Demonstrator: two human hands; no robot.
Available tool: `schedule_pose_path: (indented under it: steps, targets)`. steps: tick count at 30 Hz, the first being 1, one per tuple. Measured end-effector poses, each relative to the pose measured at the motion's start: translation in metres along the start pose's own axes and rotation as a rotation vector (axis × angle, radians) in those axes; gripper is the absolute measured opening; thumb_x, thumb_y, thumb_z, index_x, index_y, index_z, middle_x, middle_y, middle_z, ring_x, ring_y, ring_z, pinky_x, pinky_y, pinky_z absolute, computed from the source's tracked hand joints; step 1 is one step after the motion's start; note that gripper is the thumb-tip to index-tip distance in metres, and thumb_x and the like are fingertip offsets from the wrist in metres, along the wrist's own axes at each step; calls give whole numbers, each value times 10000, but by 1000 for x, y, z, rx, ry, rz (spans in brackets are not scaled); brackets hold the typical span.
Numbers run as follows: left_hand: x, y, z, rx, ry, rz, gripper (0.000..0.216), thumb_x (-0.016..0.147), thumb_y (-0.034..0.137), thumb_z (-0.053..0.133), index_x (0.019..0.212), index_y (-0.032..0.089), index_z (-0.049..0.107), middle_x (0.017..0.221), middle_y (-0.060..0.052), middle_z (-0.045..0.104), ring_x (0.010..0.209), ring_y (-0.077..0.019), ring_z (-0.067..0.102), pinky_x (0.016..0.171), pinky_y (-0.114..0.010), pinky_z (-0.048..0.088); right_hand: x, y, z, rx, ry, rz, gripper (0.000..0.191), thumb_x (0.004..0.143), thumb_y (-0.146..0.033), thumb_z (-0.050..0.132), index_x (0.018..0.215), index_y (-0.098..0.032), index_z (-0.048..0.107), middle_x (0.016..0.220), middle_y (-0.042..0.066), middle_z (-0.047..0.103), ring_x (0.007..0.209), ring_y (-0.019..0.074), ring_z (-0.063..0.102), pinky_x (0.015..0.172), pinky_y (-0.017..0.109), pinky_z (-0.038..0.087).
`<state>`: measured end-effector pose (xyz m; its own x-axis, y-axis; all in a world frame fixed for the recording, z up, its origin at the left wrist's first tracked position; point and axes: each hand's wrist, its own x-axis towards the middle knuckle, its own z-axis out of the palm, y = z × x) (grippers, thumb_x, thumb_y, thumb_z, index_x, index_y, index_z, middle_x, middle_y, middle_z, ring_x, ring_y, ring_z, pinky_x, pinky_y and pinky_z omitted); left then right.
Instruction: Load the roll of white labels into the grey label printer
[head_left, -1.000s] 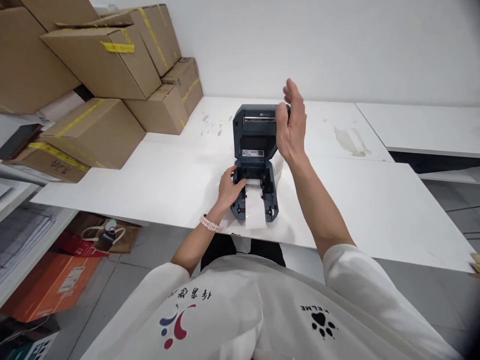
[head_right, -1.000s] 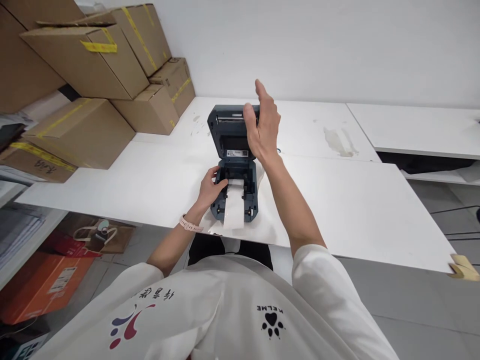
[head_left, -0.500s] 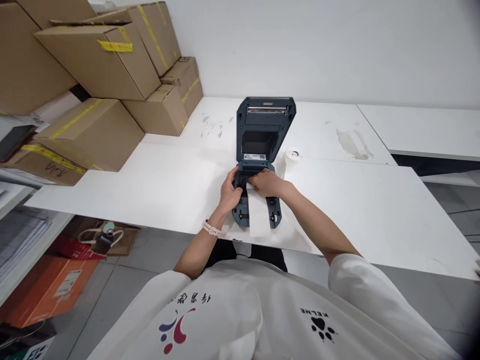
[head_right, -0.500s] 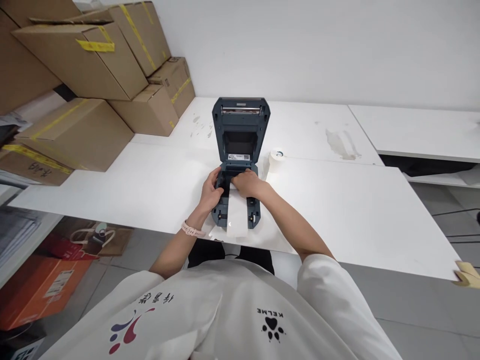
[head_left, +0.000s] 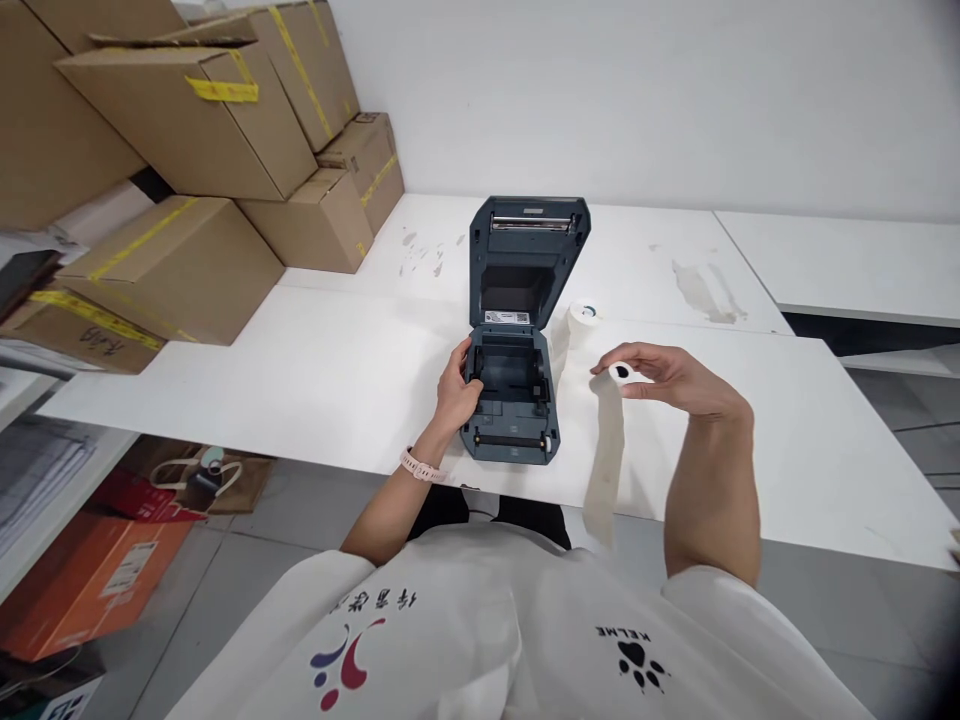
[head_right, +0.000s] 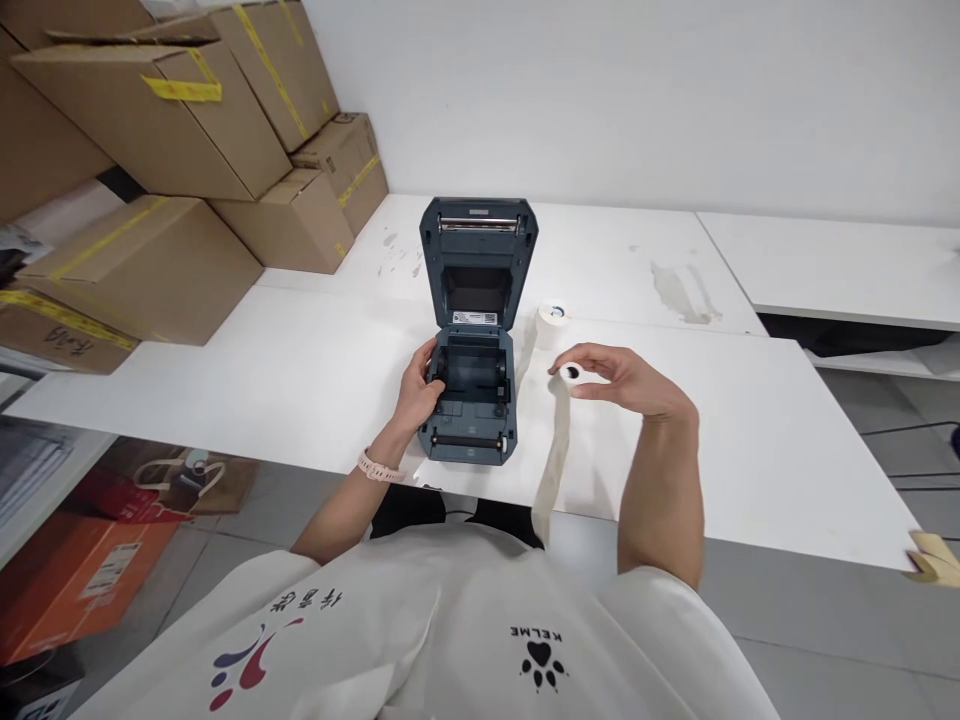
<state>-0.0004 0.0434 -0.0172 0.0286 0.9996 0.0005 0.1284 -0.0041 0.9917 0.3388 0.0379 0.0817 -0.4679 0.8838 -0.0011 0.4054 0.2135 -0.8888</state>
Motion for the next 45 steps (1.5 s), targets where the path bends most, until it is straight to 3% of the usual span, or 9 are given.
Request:
schedule_pose_path:
  steps: [4,8,11,15,20,26,30,37,45]
  targets:
    - [0,2,0,12,9,6,882,708,60,562,1555,266,427,1615,-81,492,1481,-305,488,1226,-482,425,-6,58,-5,35,218,213,488,707,-574,876,1050,-254,743,1202,95,731,1015,246,665,969,456,532]
    - [1,0,1,-10,22,-2,913,697,42,545,1573,246,388,1649,-83,452,1545,-275,413,1274,-457,368,2,89,0,150,197,254,629,647,-580,896,1132,-220,718,1240,117,727,946,218,668,916,454,564]
    - [1,-1,1,-29,13,-28,937,706,51,555,1597,250,343,1676,-92,412,1564,-285,384,1272,-478,374,4,94,-9,221,188,247,706,684,-512,897,1309,-281,666,1363,112,699,1208,266,660,1068,481,524]
    - [0,2,2,-70,31,-48,947,697,53,566,1599,232,339,1674,-117,417,1560,-302,393,1262,-515,383,38,93,-25,199,358,218,902,617,-408,939,1423,-261,563,1529,153,577,1436,303,524,1210,495,412]
    - [1,6,5,-102,59,-58,958,663,29,547,1583,216,355,1652,-127,454,1558,-271,401,1266,-478,376,103,90,-18,202,322,306,875,472,-305,966,1260,-163,615,1368,188,675,1255,328,626,1076,483,519]
    - [-1,5,5,-116,44,-64,984,685,26,545,1615,218,287,1666,-138,428,1583,-264,353,1246,-462,395,101,62,-1,266,349,220,597,639,-541,866,1066,-172,673,975,130,780,1024,318,701,876,419,583]
    - [-2,5,3,-136,19,-69,998,689,39,563,1619,255,271,1688,-118,394,1590,-279,335,1221,-466,420,87,9,13,253,201,70,641,694,-623,781,1152,-187,678,1072,124,779,1065,328,707,885,414,569]
    - [-3,13,5,-186,43,-59,995,672,26,569,1612,188,284,1674,-161,401,1558,-296,392,1262,-460,366,105,-85,78,-776,-231,-17,641,721,-485,770,1271,-207,593,1285,134,668,1117,368,672,918,482,527]
    - [-2,6,6,-154,51,-41,994,665,8,556,1604,209,300,1671,-150,409,1560,-272,391,1288,-460,319,124,-73,105,-995,-350,64,615,731,-450,739,1262,-183,579,1286,159,667,1120,380,674,882,454,518]
